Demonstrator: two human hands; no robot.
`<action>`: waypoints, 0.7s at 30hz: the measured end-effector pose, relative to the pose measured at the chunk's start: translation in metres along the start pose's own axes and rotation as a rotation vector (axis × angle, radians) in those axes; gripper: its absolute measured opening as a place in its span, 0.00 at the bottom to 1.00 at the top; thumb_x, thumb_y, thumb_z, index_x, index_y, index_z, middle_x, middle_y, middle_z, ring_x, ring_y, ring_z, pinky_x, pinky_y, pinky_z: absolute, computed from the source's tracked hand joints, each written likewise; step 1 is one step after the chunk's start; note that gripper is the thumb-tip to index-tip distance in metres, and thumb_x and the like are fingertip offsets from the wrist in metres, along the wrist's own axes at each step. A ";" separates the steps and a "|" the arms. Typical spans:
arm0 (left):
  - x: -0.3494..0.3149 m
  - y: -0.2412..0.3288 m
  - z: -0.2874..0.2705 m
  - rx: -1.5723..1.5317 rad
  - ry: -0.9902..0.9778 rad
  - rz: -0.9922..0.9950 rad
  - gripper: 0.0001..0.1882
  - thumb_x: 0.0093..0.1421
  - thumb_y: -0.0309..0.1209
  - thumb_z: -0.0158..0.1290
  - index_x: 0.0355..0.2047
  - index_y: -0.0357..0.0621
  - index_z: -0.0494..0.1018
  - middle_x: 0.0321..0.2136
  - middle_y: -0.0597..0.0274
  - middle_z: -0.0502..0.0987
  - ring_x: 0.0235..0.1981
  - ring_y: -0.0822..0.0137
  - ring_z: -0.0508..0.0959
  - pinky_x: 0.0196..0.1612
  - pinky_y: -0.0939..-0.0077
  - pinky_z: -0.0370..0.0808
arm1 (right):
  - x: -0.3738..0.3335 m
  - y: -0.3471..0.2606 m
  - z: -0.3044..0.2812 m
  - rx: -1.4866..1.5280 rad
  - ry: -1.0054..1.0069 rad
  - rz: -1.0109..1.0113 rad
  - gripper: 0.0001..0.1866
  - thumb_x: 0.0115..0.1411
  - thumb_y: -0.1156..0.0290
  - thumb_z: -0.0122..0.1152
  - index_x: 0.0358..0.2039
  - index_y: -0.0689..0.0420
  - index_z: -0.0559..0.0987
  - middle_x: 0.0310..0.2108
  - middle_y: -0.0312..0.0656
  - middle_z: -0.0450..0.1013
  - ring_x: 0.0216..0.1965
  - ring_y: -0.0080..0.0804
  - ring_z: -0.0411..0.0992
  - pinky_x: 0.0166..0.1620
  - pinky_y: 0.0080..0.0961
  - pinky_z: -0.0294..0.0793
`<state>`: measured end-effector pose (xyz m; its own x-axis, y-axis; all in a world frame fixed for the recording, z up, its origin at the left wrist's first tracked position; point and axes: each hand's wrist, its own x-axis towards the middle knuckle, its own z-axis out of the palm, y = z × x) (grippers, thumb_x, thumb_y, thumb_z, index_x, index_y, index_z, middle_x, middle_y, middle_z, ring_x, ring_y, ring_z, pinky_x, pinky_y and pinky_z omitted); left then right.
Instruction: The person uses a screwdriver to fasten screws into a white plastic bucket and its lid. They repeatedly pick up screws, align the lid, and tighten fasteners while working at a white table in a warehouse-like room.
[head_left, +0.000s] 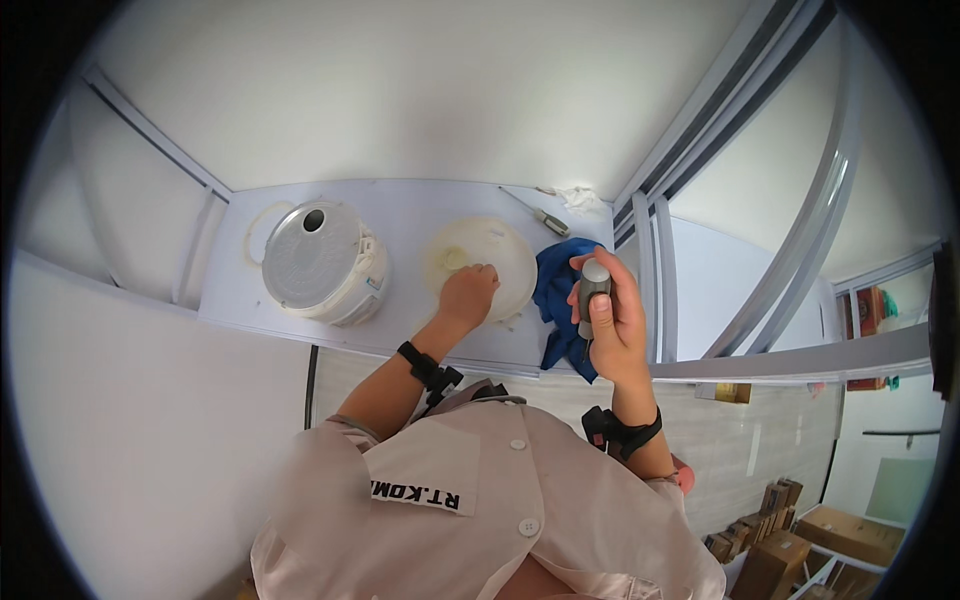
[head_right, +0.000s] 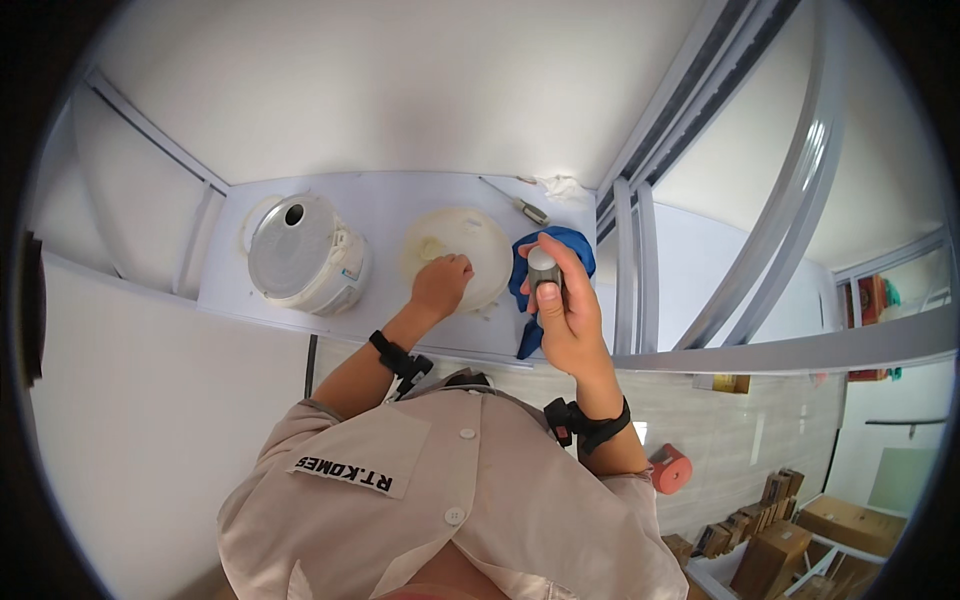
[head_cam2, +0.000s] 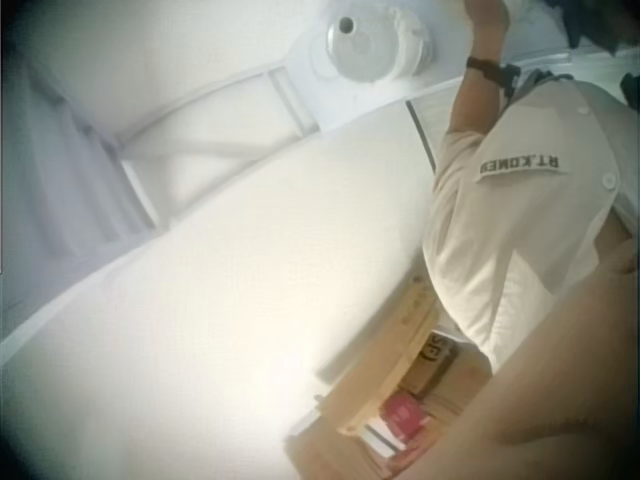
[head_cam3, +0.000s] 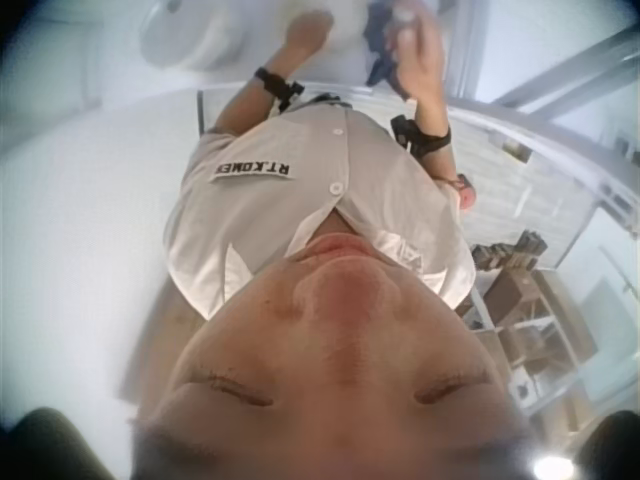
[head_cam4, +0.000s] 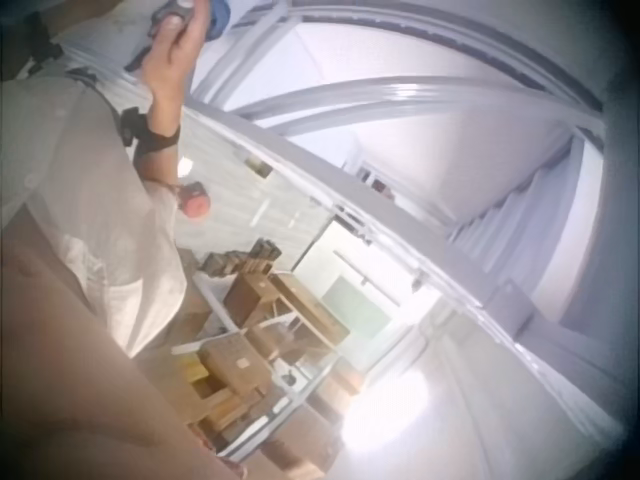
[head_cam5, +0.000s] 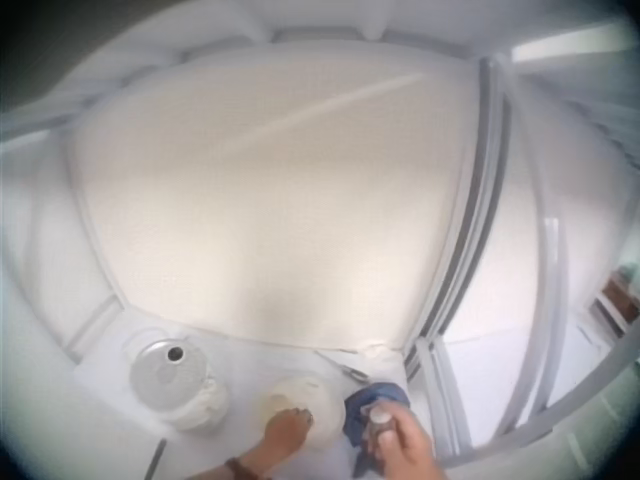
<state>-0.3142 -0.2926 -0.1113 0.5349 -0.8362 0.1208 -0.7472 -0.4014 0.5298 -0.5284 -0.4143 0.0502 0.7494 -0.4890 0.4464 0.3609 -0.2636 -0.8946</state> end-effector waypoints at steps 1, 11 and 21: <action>-0.001 0.007 -0.009 -0.058 0.009 -0.021 0.07 0.70 0.34 0.58 0.37 0.44 0.79 0.36 0.55 0.83 0.43 0.45 0.81 0.46 0.52 0.79 | 0.002 0.000 0.002 0.004 -0.013 -0.008 0.27 0.81 0.61 0.50 0.74 0.59 0.65 0.62 0.51 0.74 0.42 0.26 0.73 0.42 0.23 0.77; -0.034 0.035 -0.083 -0.740 -0.102 -0.140 0.11 0.74 0.29 0.57 0.51 0.35 0.81 0.38 0.57 0.86 0.33 0.68 0.82 0.41 0.72 0.80 | 0.026 0.007 0.029 0.177 0.132 -0.114 0.30 0.78 0.60 0.58 0.73 0.56 0.61 0.61 0.55 0.70 0.50 0.42 0.80 0.49 0.40 0.86; -0.073 0.022 -0.111 -1.469 -0.093 -0.279 0.10 0.75 0.25 0.55 0.52 0.34 0.80 0.42 0.57 0.85 0.36 0.72 0.80 0.44 0.75 0.80 | 0.041 0.012 0.028 0.260 0.387 -0.254 0.28 0.78 0.64 0.57 0.71 0.51 0.57 0.62 0.51 0.67 0.55 0.55 0.80 0.54 0.55 0.85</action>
<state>-0.3259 -0.1984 -0.0155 0.5208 -0.8411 -0.1461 0.4546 0.1284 0.8814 -0.4778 -0.4144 0.0571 0.3785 -0.7203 0.5812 0.6671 -0.2230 -0.7108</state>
